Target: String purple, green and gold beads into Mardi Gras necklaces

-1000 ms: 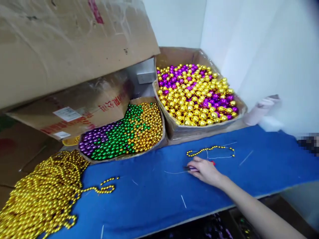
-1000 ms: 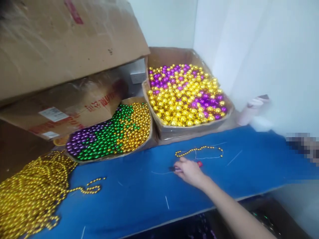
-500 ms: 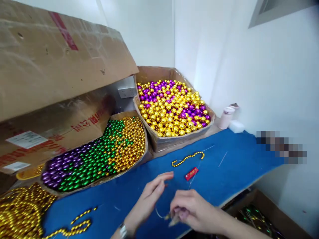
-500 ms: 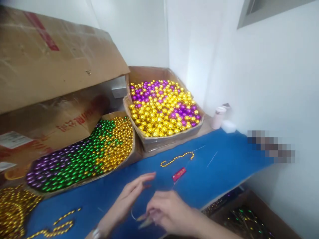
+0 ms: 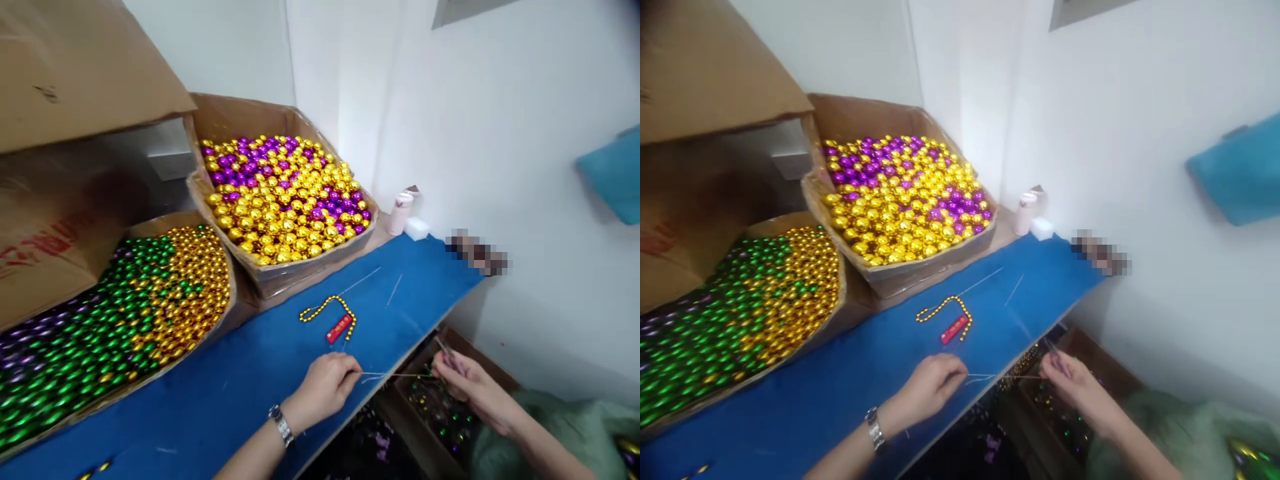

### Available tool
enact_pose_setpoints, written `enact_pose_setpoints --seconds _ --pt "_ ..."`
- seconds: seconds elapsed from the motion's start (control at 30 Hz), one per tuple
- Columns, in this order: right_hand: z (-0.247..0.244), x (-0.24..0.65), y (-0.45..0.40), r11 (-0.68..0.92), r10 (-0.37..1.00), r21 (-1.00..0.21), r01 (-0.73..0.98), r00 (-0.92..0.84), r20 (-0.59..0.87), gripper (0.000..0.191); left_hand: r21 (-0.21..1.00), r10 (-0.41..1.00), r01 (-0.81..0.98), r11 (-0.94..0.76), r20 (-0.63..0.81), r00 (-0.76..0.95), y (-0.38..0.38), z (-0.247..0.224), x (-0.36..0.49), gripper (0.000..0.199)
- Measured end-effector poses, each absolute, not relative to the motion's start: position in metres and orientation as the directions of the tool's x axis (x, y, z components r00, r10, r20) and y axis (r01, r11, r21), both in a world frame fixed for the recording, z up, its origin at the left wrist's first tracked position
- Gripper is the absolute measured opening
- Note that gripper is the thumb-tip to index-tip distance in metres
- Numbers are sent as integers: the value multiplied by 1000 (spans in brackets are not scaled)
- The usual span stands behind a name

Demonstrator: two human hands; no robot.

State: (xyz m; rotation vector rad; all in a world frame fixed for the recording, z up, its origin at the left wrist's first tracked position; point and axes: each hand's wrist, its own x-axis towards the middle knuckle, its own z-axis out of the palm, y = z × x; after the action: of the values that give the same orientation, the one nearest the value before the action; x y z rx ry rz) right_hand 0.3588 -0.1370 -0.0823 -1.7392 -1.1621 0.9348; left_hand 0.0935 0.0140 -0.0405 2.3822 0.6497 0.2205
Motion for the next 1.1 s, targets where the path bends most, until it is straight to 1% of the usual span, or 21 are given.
enact_pose_setpoints --seconds 0.1,0.17,0.23,0.33,0.47,0.57,0.7,0.83,0.97,1.03,1.1 --pt "-106 361 -151 -279 941 -847 453 304 -147 35 606 497 415 -679 -35 867 5 -56 107 23" --pt "-107 359 -153 -285 940 -798 532 319 -123 37 590 496 425 -687 -48 867 3 -60 112 24" --pt "-98 355 -149 -266 947 -752 603 309 -87 38 580 491 428 -693 -55 869 3 -59 114 24" --pt "-76 340 -137 -179 978 -694 698 204 -47 34 570 483 427 -702 -58 873 6 -55 116 24" --pt "-57 316 -122 -61 998 -610 790 43 -44 27 558 487 433 -708 -57 871 6 -52 118 23" --pt "-56 306 -116 -30 999 -547 837 2 -51 27 556 492 435 -708 -53 869 4 -51 119 23" --pt "-62 301 -112 -23 998 -486 874 -6 -58 27 540 482 432 -722 -55 874 3 -48 119 23" --pt "-64 296 -111 -31 998 -430 902 4 -65 29 488 474 442 -753 -64 878 1 -46 120 23" --pt "-64 300 -110 -5 998 -387 922 -21 -64 29 444 473 446 -777 -56 879 -4 -40 121 24" --pt "-64 311 -107 -5 998 -356 934 -17 -59 30 459 502 459 -761 -32 864 -4 -36 120 23" --pt "-64 329 -99 -13 999 -315 949 -1 -45 32 510 547 471 -719 -1 837 -2 -33 118 22"
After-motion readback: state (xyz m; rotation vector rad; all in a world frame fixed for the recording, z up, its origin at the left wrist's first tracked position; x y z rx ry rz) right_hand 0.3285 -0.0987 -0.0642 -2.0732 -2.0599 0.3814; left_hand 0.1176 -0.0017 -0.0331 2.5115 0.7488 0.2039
